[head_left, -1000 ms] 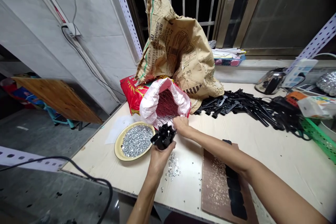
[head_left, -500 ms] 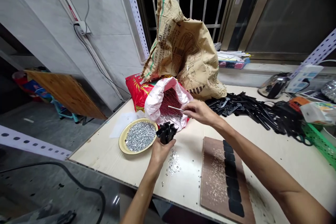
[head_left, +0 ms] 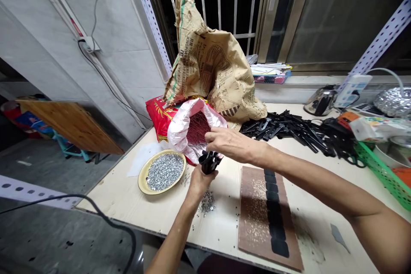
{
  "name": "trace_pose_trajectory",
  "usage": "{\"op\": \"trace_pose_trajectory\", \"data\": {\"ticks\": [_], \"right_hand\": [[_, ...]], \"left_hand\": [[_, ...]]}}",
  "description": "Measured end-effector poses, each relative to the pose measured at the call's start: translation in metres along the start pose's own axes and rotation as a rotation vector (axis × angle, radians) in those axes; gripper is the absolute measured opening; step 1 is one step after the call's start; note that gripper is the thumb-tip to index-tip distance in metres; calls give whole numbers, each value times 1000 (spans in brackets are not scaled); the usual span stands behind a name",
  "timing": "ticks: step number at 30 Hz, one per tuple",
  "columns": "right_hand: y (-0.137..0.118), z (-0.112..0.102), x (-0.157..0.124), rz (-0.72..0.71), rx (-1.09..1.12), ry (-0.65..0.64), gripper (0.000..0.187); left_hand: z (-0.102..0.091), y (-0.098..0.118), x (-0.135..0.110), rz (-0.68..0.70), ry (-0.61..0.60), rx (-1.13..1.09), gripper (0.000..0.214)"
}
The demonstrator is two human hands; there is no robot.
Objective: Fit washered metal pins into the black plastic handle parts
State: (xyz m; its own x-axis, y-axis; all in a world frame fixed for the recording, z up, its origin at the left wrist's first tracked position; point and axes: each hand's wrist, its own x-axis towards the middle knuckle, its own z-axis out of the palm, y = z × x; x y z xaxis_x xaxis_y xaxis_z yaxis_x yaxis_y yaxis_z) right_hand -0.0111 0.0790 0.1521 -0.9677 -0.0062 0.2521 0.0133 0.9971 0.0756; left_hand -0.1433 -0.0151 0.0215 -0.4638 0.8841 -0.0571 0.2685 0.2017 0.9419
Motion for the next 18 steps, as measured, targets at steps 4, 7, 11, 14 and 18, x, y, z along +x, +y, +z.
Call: {"op": "trace_pose_trajectory", "data": {"ticks": [4,7,11,14,18], "right_hand": [[2,-10,-2,-36,204,145,25],[8,-12,-14,57,353,382,39],[14,10,-39,369,480,620,34],[12,42,-53,573,678,683,29],[1,80,-57,651,1159,590,39]], "left_hand": [[6,11,-5,-8,-67,-95,15],[5,23,-15,-23,-72,-205,21],[-1,36,-23,13,48,-225,29],[-1,40,-20,40,98,-250,29],[5,41,-10,-10,-108,-416,31]]}}
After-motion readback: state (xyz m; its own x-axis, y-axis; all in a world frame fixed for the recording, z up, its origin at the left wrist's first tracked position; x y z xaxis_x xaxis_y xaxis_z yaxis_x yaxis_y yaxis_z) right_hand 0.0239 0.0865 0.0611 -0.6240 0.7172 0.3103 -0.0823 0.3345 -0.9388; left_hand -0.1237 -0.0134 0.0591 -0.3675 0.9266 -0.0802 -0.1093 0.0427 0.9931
